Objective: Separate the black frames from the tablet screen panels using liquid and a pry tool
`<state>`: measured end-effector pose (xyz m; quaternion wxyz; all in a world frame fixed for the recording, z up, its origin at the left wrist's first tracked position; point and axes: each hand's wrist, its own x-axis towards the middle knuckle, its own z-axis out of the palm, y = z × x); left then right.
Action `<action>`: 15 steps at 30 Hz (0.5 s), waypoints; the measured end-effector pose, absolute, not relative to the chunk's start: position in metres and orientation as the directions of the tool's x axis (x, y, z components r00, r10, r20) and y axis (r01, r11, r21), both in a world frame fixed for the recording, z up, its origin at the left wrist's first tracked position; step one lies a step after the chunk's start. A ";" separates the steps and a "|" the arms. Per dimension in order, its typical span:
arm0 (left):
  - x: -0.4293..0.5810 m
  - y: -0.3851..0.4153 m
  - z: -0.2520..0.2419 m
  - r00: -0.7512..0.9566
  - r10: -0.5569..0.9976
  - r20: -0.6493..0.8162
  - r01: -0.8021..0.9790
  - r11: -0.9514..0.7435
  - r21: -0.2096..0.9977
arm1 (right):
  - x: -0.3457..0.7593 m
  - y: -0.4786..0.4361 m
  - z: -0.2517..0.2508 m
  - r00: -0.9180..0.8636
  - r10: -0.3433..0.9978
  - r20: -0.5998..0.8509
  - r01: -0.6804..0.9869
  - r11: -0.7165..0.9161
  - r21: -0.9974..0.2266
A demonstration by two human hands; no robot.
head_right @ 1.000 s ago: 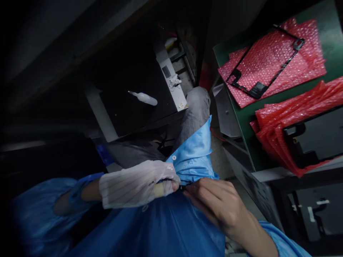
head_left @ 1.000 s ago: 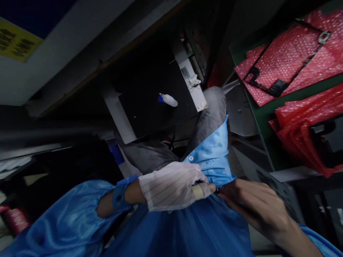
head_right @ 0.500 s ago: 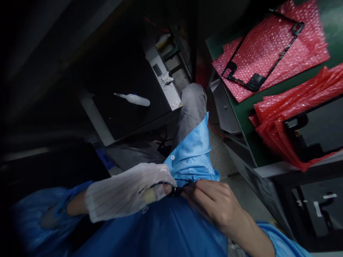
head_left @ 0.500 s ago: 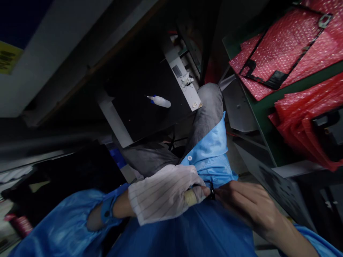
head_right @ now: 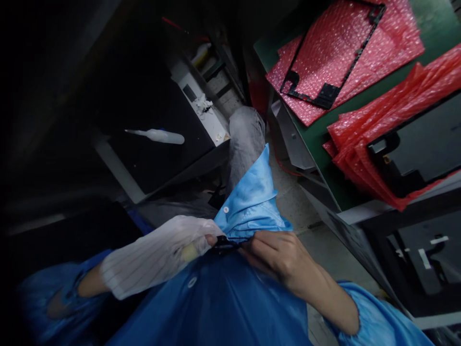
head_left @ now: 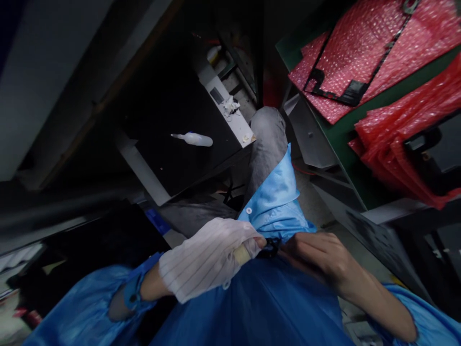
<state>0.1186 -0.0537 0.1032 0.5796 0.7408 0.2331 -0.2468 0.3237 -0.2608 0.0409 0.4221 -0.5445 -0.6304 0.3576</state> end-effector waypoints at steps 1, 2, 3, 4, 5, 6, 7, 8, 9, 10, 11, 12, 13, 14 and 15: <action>0.121 -0.054 0.104 0.764 0.054 -0.643 0.638 -0.212 0.741 | 0.323 -0.262 0.040 -0.058 0.989 0.135 0.380 0.147 -0.913; 0.123 -0.055 0.106 0.755 0.051 -0.653 0.649 -0.197 0.735 | 0.323 -0.263 0.039 -0.061 0.990 0.131 0.374 0.144 -0.916; 0.126 -0.055 0.107 0.743 0.050 -0.667 0.664 -0.180 0.726 | 0.323 -0.264 0.039 -0.060 0.990 0.125 0.368 0.139 -0.919; 0.128 -0.055 0.108 0.728 0.046 -0.684 0.681 -0.164 0.714 | 0.323 -0.264 0.038 -0.056 0.991 0.125 0.362 0.137 -0.922; 0.130 -0.056 0.110 0.713 0.041 -0.700 0.697 -0.149 0.702 | 0.324 -0.265 0.038 -0.048 0.991 0.126 0.356 0.135 -0.925; 0.132 -0.056 0.111 0.703 0.032 -0.711 0.707 -0.141 0.693 | 0.324 -0.265 0.037 -0.040 0.991 0.129 0.348 0.135 -0.927; 0.133 -0.056 0.112 0.700 0.024 -0.714 0.710 -0.140 0.691 | 0.324 -0.266 0.036 -0.039 0.991 0.126 0.342 0.132 -0.930; 0.133 -0.056 0.112 0.700 0.021 -0.714 0.709 -0.142 0.691 | 0.324 -0.267 0.035 -0.041 0.992 0.119 0.337 0.126 -0.933; 0.134 -0.057 0.113 0.704 0.023 -0.710 0.705 -0.143 0.695 | 0.324 -0.268 0.035 -0.044 0.992 0.115 0.331 0.124 -0.935; 0.134 -0.057 0.112 0.710 0.031 -0.704 0.700 -0.143 0.700 | 0.324 -0.269 0.034 -0.047 0.992 0.113 0.327 0.122 -0.937; 0.133 -0.057 0.112 0.717 0.041 -0.696 0.694 -0.140 0.706 | 0.324 -0.270 0.033 -0.052 0.993 0.109 0.323 0.120 -0.939; 0.133 -0.058 0.112 0.726 0.053 -0.686 0.686 -0.139 0.714 | 0.324 -0.270 0.033 -0.056 0.993 0.106 0.320 0.118 -0.940; 0.133 -0.058 0.112 0.736 0.063 -0.674 0.675 -0.142 0.724 | 0.325 -0.271 0.032 -0.059 0.993 0.104 0.319 0.118 -0.940; 0.132 -0.057 0.112 0.746 0.066 -0.663 0.664 -0.151 0.732 | 0.325 -0.271 0.032 -0.058 0.993 0.105 0.323 0.118 -0.939; 0.132 -0.056 0.112 0.755 0.059 -0.653 0.653 -0.165 0.739 | 0.325 -0.271 0.032 -0.055 0.993 0.108 0.332 0.121 -0.936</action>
